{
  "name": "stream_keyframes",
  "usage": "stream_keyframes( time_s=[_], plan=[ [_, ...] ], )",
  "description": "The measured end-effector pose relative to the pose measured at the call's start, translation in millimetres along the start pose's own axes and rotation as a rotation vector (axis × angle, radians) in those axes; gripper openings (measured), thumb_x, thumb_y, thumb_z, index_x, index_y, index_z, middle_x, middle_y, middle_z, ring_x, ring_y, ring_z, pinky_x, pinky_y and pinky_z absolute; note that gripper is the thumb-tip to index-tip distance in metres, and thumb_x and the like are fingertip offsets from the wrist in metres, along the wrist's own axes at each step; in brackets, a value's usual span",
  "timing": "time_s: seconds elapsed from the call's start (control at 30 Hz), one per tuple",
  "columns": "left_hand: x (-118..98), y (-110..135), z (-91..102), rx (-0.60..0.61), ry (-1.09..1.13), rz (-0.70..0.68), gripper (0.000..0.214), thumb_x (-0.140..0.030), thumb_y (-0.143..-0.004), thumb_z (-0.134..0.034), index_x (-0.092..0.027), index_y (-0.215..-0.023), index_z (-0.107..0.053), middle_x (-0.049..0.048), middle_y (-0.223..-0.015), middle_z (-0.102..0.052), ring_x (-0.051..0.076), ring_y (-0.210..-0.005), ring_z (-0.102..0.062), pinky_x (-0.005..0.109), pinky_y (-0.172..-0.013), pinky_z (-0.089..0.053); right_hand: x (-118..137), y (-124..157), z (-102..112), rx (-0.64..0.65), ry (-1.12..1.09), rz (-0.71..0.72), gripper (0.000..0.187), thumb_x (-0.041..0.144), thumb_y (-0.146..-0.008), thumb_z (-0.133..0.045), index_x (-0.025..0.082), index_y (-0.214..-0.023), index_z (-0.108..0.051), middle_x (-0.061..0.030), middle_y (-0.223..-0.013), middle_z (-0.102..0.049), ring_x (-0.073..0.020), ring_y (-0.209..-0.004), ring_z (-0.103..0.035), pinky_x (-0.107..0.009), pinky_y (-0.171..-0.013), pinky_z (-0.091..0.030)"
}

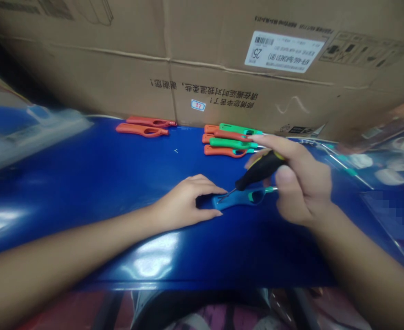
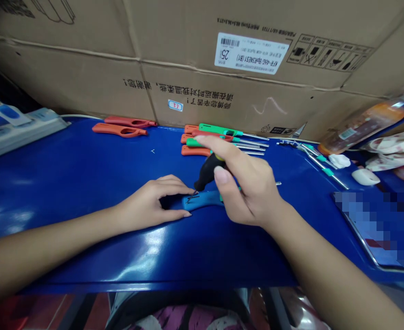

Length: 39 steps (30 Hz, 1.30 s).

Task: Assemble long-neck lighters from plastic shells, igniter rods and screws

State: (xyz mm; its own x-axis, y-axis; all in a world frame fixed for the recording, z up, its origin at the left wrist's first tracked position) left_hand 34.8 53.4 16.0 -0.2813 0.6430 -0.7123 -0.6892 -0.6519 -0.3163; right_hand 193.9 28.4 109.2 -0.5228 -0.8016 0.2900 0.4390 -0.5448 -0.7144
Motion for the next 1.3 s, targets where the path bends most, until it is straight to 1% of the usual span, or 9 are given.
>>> stream_keyframes(
  time_s=[0.1, 0.23, 0.43, 0.57, 0.77, 0.93, 1.0, 1.1, 1.3],
  plan=[
    [0, 0, 0.0, -0.004, -0.005, -0.008, 0.041, -0.028, -0.082, -0.082, -0.017, -0.120, -0.072, 0.0069, -0.107, -0.075, 0.021, -0.102, -0.067, 0.038, -0.096, -0.053, -6, 1, -5, 0.038, -0.120, -0.116, 0.043, 0.030, -0.102, -0.047, 0.028, -0.145, -0.049, -0.0048, -0.114, -0.073, -0.0173, -0.075, -0.072, -0.032, -0.062, -0.061],
    [0, 0, 0.2, -0.006, -0.002, -0.009, 0.039, -0.029, -0.082, -0.081, -0.019, -0.119, -0.072, 0.0065, -0.108, -0.075, 0.022, -0.102, -0.067, 0.038, -0.095, -0.053, 4, 0, 4, -0.103, 0.079, 0.010, 0.037, 0.039, -0.088, -0.073, 0.031, -0.123, -0.066, -0.0014, -0.103, -0.076, -0.0182, -0.072, -0.070, -0.030, -0.060, -0.059],
    [0, 0, 0.2, -0.006, -0.004, 0.000, 0.040, -0.029, -0.082, -0.081, -0.020, -0.119, -0.072, 0.0069, -0.107, -0.075, 0.022, -0.102, -0.067, 0.039, -0.095, -0.053, -8, 2, -13, 0.086, -0.260, -0.214, 0.045, 0.031, -0.107, -0.037, 0.031, -0.151, -0.040, -0.0052, -0.126, -0.069, -0.0146, -0.069, -0.070, -0.031, -0.060, -0.061],
    [-1, 0, 0.5, -0.014, -0.004, -0.020, 0.038, -0.031, -0.082, -0.081, -0.021, -0.118, -0.072, 0.0068, -0.107, -0.075, 0.023, -0.102, -0.067, 0.039, -0.094, -0.054, 4, 0, -1, -0.061, -0.005, -0.020, 0.036, 0.039, -0.094, -0.067, 0.032, -0.129, -0.062, -0.0029, -0.108, -0.074, -0.0205, -0.081, -0.073, -0.033, -0.069, -0.063],
    [-1, 0, 0.5, -0.007, -0.014, -0.017, 0.040, -0.030, -0.081, -0.082, -0.018, -0.118, -0.072, 0.0073, -0.107, -0.075, 0.022, -0.102, -0.067, 0.038, -0.095, -0.053, -3, 1, -8, 0.014, -0.146, -0.166, 0.043, 0.032, -0.105, -0.042, 0.030, -0.147, -0.048, -0.0063, -0.121, -0.072, -0.0197, -0.078, -0.073, -0.036, -0.064, -0.063],
    [-3, 0, 1.0, -0.003, -0.015, -0.019, 0.040, -0.029, -0.082, -0.081, -0.020, -0.119, -0.072, 0.0067, -0.107, -0.075, 0.022, -0.102, -0.067, 0.039, -0.095, -0.053, 13, -1, 6, -0.104, 0.086, 0.076, 0.040, 0.033, -0.092, -0.070, 0.030, -0.131, -0.063, -0.0015, -0.097, -0.077, -0.0198, -0.074, -0.073, -0.031, -0.063, -0.060],
    [-2, -1, 0.7, 0.004, -0.011, -0.007, 0.040, -0.029, -0.081, -0.081, -0.021, -0.119, -0.072, 0.0065, -0.108, -0.075, 0.023, -0.103, -0.067, 0.039, -0.096, -0.053, 16, -1, 5, -0.072, 0.120, 0.118, 0.037, 0.034, -0.098, -0.061, 0.029, -0.135, -0.061, -0.0032, -0.099, -0.077, -0.0208, -0.078, -0.073, -0.033, -0.068, -0.061],
    [-2, -1, 0.6, 0.005, -0.011, 0.000, 0.039, -0.030, -0.081, -0.082, -0.021, -0.118, -0.072, 0.0069, -0.108, -0.075, 0.023, -0.103, -0.067, 0.040, -0.096, -0.053, 7, -1, -1, 0.032, -0.056, -0.024, 0.043, 0.030, -0.105, -0.040, 0.028, -0.146, -0.050, -0.0064, -0.119, -0.073, -0.0215, -0.087, -0.074, -0.037, -0.074, -0.063],
    [-2, -1, 0.4, 0.007, -0.021, -0.013, 0.041, -0.029, -0.082, -0.081, -0.020, -0.120, -0.071, 0.0066, -0.109, -0.075, 0.022, -0.103, -0.067, 0.039, -0.096, -0.052, 3, -2, 7, -0.020, 0.048, 0.028, 0.035, 0.034, -0.093, -0.068, 0.027, -0.127, -0.065, -0.0036, -0.108, -0.077, -0.0197, -0.082, -0.075, -0.030, -0.071, -0.063]
  ],
)
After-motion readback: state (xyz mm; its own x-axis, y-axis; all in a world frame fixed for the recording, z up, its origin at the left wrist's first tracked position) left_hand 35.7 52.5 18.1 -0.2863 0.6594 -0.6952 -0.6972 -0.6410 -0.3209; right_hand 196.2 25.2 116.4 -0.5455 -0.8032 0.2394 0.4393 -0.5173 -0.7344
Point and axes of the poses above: each hand's wrist, its own y-axis away from the middle knuckle, its own z-axis out of the back of the hand, x = y × z, the point moved 7 cm from there along -y, towards the middle knuckle
